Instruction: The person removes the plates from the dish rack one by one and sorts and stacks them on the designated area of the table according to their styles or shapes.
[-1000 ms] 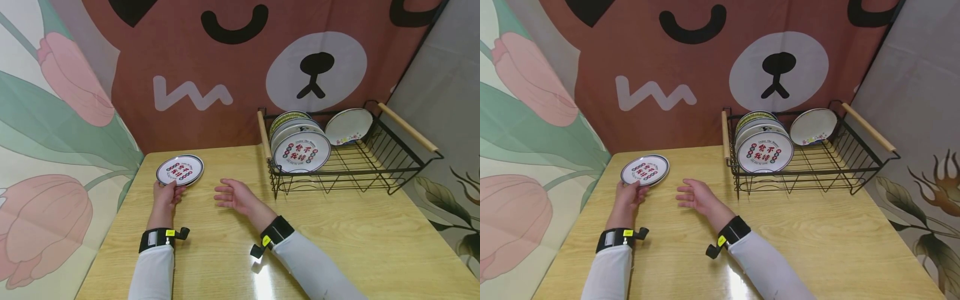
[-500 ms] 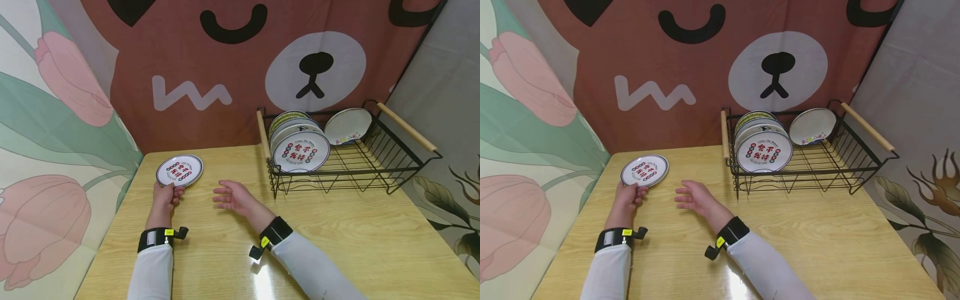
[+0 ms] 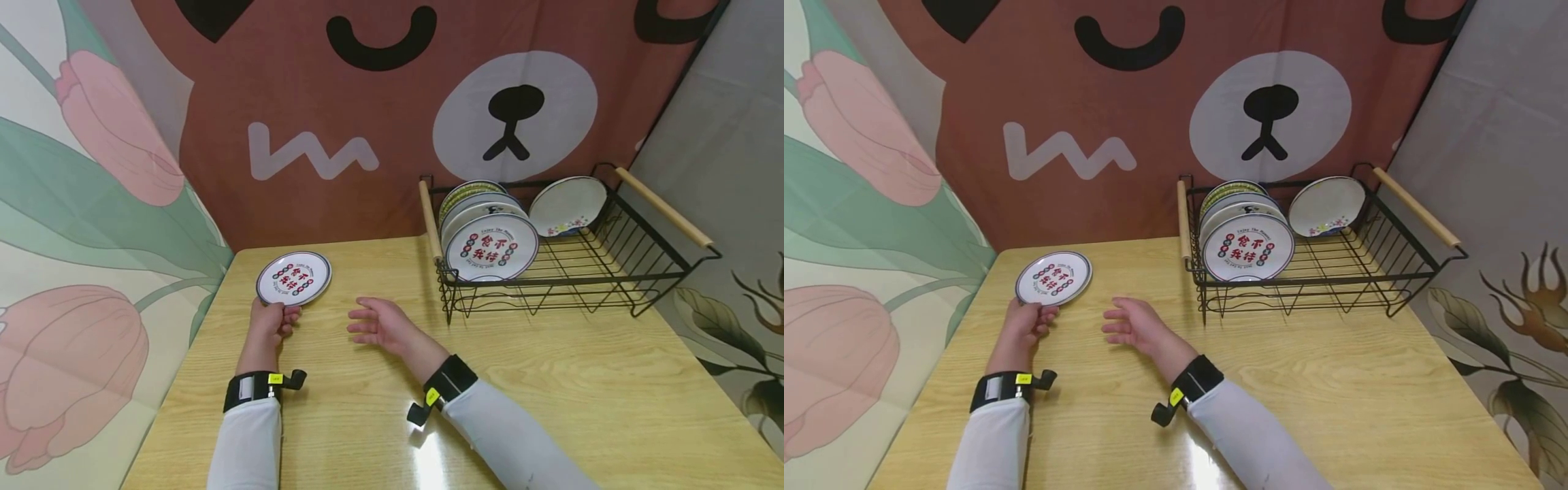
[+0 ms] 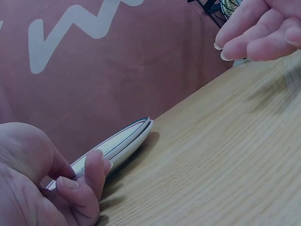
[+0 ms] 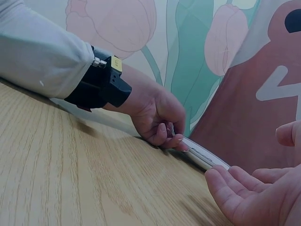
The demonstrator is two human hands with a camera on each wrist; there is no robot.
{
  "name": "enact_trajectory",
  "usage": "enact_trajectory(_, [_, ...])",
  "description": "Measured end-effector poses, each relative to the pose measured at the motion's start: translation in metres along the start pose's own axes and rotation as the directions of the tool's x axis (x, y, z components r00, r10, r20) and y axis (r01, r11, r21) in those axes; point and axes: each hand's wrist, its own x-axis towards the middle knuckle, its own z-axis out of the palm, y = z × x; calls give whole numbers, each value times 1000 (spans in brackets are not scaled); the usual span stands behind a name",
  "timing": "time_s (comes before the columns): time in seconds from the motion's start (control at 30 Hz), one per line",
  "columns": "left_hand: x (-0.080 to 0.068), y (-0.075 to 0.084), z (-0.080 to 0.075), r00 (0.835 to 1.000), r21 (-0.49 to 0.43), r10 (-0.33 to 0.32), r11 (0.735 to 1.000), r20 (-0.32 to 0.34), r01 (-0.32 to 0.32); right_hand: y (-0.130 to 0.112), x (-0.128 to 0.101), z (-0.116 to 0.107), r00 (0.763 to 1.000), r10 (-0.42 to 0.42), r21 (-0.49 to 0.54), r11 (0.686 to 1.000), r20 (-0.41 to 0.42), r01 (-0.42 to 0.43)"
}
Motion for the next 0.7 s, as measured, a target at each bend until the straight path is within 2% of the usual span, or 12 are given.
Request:
enact_trajectory(0.23, [-2, 3, -1, 999, 28, -27, 999, 17, 26, 0, 0, -1, 1000, -6, -4, 1000, -2, 6])
enact_trajectory(0.37, [-9, 11, -4, 999, 82, -17, 997, 34, 14, -12, -11, 2, 997, -7, -24, 1000, 73, 8])
enact_trajectory(0.47, [-19, 21, -1, 997, 106, 59, 992, 43, -63, -35, -31, 2, 983, -44, -109, 992, 181, 64])
enact_trajectory(0.53, [-27, 29, 4, 989, 87, 138, 986, 59, -143, -57, -48, 1, 963, -92, -177, 974, 254, 140])
enact_trajectory(0.63, [-43, 42, 15, 962, 12, 254, 966, 98, -257, -97, -76, -5, 915, -186, -276, 915, 357, 294])
enact_trajectory(0.7, [-56, 50, 23, 939, -52, 316, 949, 134, -312, -125, -93, -11, 883, -243, -339, 856, 402, 390])
